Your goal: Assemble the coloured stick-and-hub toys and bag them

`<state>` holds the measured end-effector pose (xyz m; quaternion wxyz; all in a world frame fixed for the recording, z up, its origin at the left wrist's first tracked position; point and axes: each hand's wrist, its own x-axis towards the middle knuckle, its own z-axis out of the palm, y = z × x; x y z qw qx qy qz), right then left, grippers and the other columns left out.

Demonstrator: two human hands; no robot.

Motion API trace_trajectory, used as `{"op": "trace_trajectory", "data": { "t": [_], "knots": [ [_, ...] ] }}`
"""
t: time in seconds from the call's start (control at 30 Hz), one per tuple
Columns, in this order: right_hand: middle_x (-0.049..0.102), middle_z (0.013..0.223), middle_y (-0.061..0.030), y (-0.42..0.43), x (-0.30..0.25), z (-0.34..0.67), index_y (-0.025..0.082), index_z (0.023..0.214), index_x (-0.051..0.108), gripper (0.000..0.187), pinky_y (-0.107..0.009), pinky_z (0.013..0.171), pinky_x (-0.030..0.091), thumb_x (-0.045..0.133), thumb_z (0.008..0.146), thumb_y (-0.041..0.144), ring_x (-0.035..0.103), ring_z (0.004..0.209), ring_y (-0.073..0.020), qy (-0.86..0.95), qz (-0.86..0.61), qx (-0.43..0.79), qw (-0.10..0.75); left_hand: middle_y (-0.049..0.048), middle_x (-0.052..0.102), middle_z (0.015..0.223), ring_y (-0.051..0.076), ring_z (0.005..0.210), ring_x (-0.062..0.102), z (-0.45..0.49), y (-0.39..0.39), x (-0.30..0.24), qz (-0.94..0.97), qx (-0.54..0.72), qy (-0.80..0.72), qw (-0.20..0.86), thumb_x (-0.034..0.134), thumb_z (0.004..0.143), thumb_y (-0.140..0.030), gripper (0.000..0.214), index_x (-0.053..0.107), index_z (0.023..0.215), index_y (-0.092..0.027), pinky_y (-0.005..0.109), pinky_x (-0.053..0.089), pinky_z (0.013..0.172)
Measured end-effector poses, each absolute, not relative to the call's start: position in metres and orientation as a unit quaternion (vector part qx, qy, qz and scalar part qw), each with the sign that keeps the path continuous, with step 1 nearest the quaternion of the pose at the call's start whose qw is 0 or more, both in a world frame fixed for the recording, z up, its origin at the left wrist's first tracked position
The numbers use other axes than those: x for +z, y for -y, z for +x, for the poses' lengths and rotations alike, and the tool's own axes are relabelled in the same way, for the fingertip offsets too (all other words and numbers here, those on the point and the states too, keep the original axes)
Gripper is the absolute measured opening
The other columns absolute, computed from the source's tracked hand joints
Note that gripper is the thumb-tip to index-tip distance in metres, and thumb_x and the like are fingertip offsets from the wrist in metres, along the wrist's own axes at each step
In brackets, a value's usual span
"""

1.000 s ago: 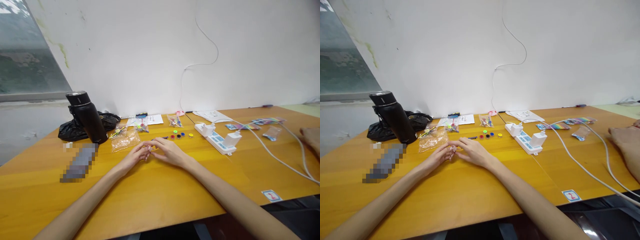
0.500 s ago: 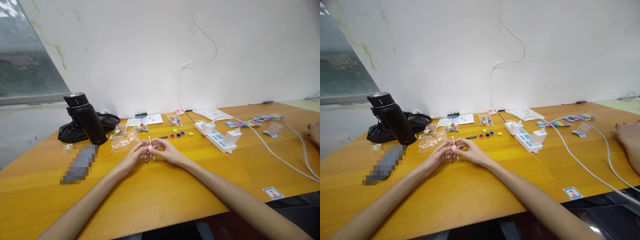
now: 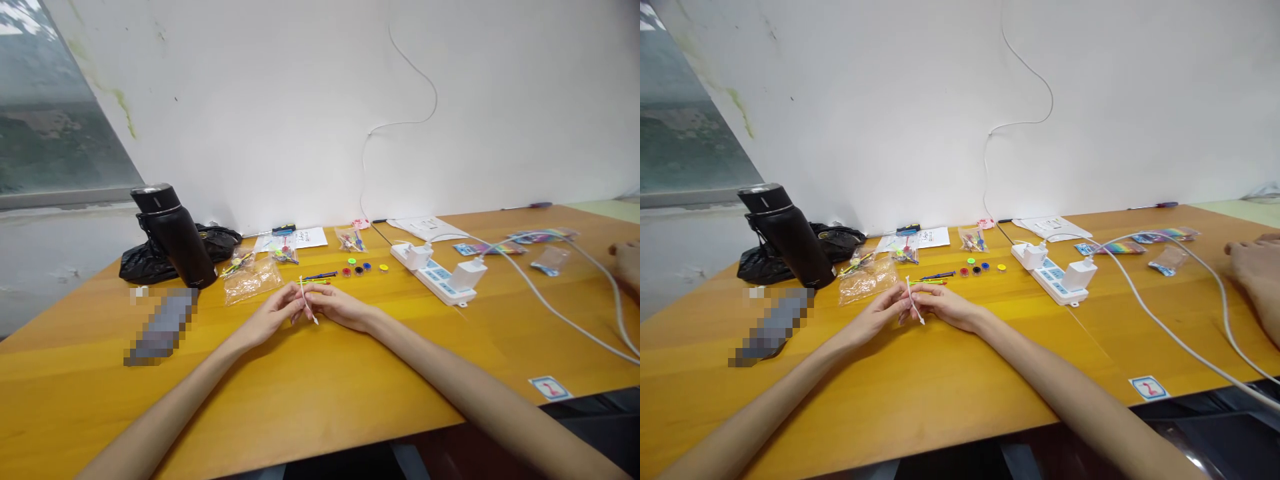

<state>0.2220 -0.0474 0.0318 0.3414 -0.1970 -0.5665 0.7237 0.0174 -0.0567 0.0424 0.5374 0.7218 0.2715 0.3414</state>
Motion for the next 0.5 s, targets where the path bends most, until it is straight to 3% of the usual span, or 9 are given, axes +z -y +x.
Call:
{"op": "trace_trajectory", "data": {
  "t": [0.17,0.3,0.5],
  "knots": [
    [0.056,0.073,0.0031,0.047,0.033,0.225,0.020,0.099,0.060,0.031,-0.026,0.069,0.037,0.068,0.093,0.050,0.052,0.070,-0.0124,0.616,-0.184,0.703,0.304,0.0038,0.063,0.091,0.013,0.071,0.048,0.016,0.062,0.039,0.738,0.306,-0.276,0.534,0.052,0.100,-0.048,0.027,0.051,0.097,-0.021,0.029,0.040,0.069],
    [0.050,0.074,0.0040,0.047,0.038,0.226,0.020,0.095,0.056,0.033,-0.025,0.065,0.032,0.065,0.093,0.052,0.043,0.067,-0.0117,0.650,-0.193,0.677,0.285,0.0016,0.058,0.084,0.013,0.062,0.045,0.010,0.065,0.039,0.748,0.273,-0.309,0.520,0.053,0.098,-0.050,0.029,0.054,0.108,-0.023,0.027,0.037,0.058],
    [0.047,0.078,0.0029,0.047,0.044,0.230,0.019,0.092,0.055,0.034,-0.024,0.064,0.029,0.065,0.093,0.052,0.041,0.070,-0.0115,0.677,-0.190,0.666,0.250,0.0045,0.060,0.090,0.018,0.074,0.050,0.009,0.069,0.046,0.777,0.282,-0.299,0.477,0.058,0.095,-0.049,0.032,0.060,0.112,-0.022,0.029,0.041,0.067]
  ]
}}
